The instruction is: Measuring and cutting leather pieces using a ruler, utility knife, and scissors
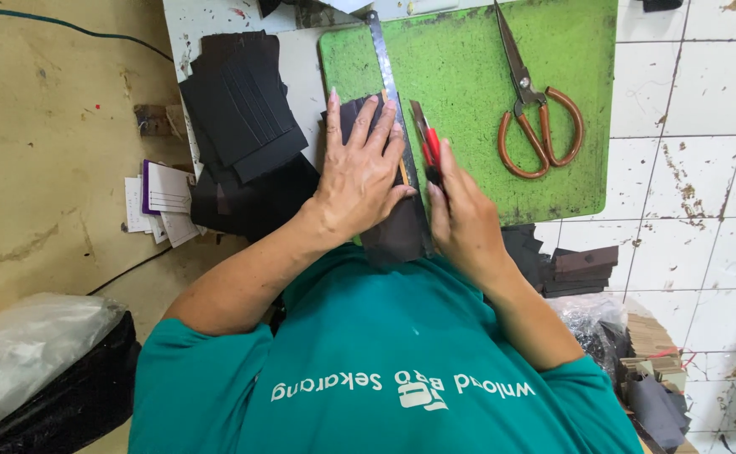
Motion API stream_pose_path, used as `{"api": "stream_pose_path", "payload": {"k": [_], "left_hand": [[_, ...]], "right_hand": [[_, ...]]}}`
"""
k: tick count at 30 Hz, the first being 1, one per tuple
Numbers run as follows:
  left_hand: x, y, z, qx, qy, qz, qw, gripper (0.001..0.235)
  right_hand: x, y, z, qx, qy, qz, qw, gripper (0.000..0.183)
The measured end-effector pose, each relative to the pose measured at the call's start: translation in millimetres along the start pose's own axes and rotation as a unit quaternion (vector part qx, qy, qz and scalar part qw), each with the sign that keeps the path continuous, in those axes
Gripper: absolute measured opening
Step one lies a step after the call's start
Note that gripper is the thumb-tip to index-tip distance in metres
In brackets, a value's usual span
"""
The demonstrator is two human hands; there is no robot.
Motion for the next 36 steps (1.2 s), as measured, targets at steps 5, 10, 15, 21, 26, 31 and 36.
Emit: {"api": "stream_pose_path", "payload": {"k": [5, 10, 15, 21, 26, 31, 36], "left_hand": [[0.5, -1.2, 3.6, 0.005, 0.0, -0.003, 1.0, 0.082], [1.1, -0.6, 2.9, 0.004, -0.008, -0.007, 1.0, 0.08], [-0.1, -3.4, 13.2, 0.093, -0.02, -0.026, 0.995, 0.093], [-1.2, -4.7, 23.5, 0.136, -0.049, -0.036, 0.989, 0.092], [-2.3, -2.1, 19.1, 0.119, -0.037, -0.022, 0.992, 0.094], [-2.8, -3.2, 21.2, 0.135, -0.018, -0.029, 0.99, 0.094], [-1.6, -1.5, 17.1, 0.122, -0.016, -0.024, 0.992, 0.095]], "right_hand": [[19.6, 6.7, 16.6, -0.023, -0.023, 0.006, 0.999, 0.057], [21.9, 12.9, 22.3, -0.05, -0.048, 0.012, 0.998, 0.058], [13.5, 15.8, 30.5, -0.041, -0.105, 0.008, 0.994, 0.064], [-77.3, 0.2, 33.9, -0.006, -0.071, -0.036, 0.997, 0.074], [-153.1, 15.6, 44.2, -0.067, -0.109, 0.011, 0.992, 0.075], [-98.5, -9.8, -7.3, -0.002, -0.15, 0.06, 0.987, 0.077], [-30.1, -0.2, -4.3, -0.066, -0.047, 0.004, 0.997, 0.063]]}}
Point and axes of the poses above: each hand's wrist, its own x-axis towards the middle knuckle, its own z-axis out of the palm, y = z × x, the point moved 9 cm from there along x, towards the middle knuckle, and after that the axes turned 6 degrees about -y, right-handed, at the moved point
